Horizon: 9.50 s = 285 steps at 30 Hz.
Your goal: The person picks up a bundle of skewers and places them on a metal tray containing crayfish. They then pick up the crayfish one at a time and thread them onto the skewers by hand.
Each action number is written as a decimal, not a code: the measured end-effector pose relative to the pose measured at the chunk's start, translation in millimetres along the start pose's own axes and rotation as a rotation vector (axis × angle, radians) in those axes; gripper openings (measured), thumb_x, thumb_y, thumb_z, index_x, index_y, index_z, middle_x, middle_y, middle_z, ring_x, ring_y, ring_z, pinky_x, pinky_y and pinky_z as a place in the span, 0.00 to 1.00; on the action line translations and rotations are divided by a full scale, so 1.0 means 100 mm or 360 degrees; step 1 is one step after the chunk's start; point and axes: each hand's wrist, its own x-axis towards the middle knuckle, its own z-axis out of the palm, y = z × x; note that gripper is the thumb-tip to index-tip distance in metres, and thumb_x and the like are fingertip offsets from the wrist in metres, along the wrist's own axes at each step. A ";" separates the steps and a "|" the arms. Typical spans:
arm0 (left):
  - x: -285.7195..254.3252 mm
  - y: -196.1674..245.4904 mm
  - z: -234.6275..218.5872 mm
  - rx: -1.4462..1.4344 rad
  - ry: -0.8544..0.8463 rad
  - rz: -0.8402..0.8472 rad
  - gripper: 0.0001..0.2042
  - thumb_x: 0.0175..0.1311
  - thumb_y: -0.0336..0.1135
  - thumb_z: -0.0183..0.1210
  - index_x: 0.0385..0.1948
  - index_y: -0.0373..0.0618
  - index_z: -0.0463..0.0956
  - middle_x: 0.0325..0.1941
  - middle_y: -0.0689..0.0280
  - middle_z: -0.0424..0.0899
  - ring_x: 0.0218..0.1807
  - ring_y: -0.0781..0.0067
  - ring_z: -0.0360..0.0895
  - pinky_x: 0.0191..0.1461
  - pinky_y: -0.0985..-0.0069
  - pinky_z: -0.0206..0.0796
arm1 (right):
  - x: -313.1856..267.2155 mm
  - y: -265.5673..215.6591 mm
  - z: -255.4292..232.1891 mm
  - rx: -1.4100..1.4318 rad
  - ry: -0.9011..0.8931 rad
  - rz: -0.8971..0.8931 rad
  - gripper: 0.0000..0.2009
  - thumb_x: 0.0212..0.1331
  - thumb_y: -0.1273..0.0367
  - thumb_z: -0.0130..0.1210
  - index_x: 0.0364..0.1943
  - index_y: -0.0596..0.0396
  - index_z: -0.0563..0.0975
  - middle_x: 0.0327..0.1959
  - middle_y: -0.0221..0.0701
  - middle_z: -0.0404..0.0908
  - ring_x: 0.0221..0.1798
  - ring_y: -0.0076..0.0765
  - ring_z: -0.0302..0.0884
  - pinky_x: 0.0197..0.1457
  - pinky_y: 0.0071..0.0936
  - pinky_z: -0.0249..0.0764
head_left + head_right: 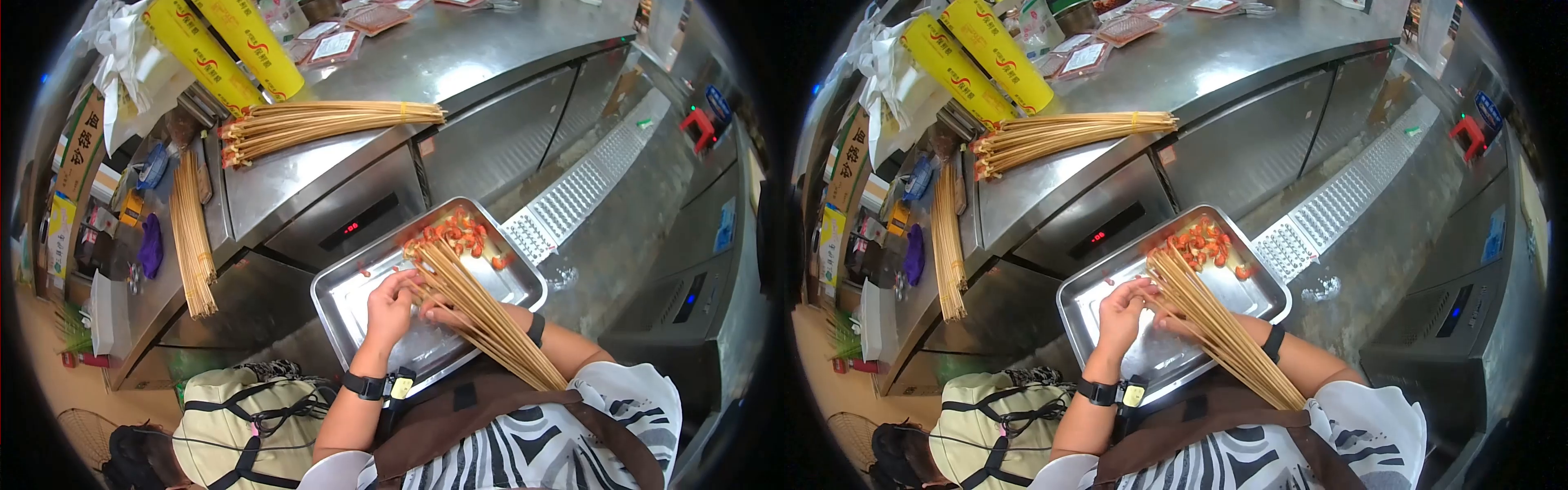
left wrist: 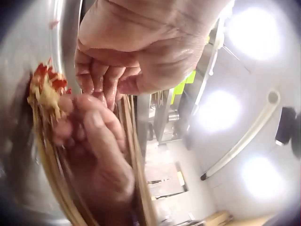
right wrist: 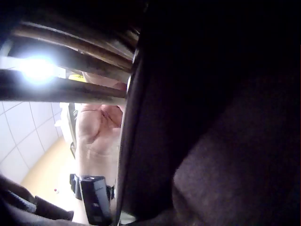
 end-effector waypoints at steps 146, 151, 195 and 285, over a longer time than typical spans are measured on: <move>0.13 -0.26 -0.11 -0.0575 0.0470 -0.0176 0.10 0.63 0.31 0.51 0.40 0.33 0.73 0.36 0.59 0.79 0.35 0.70 0.79 0.37 0.78 0.73 | -0.02 0.09 0.02 0.0642 -0.0005 0.0319 0.19 0.64 0.70 0.39 0.60 0.55 0.62 0.23 0.23 0.64 0.25 0.16 0.58 0.28 0.16 0.60; 0.14 -0.28 -0.12 -0.0484 0.0424 -0.0074 0.10 0.62 0.30 0.52 0.39 0.33 0.74 0.35 0.59 0.80 0.35 0.70 0.79 0.37 0.78 0.73 | -0.01 0.08 0.02 0.0577 0.0010 0.0281 0.19 0.64 0.70 0.39 0.60 0.54 0.63 0.24 0.23 0.65 0.25 0.15 0.59 0.29 0.16 0.60; 0.04 -0.25 -0.10 -0.0551 0.0203 -0.0519 0.08 0.61 0.35 0.53 0.33 0.40 0.75 0.28 0.67 0.79 0.31 0.77 0.76 0.33 0.81 0.69 | -0.01 -0.02 0.04 0.0477 0.0216 0.0276 0.12 0.59 0.72 0.47 0.47 0.54 0.69 0.23 0.24 0.68 0.25 0.18 0.64 0.28 0.18 0.62; 0.18 -0.22 -0.15 -0.0673 0.0240 -0.0471 0.11 0.62 0.34 0.53 0.39 0.34 0.72 0.35 0.56 0.80 0.36 0.67 0.80 0.36 0.81 0.73 | -0.02 0.16 0.00 0.0530 0.0000 0.0165 0.21 0.65 0.70 0.39 0.62 0.55 0.59 0.53 0.28 0.67 0.50 0.16 0.62 0.54 0.18 0.59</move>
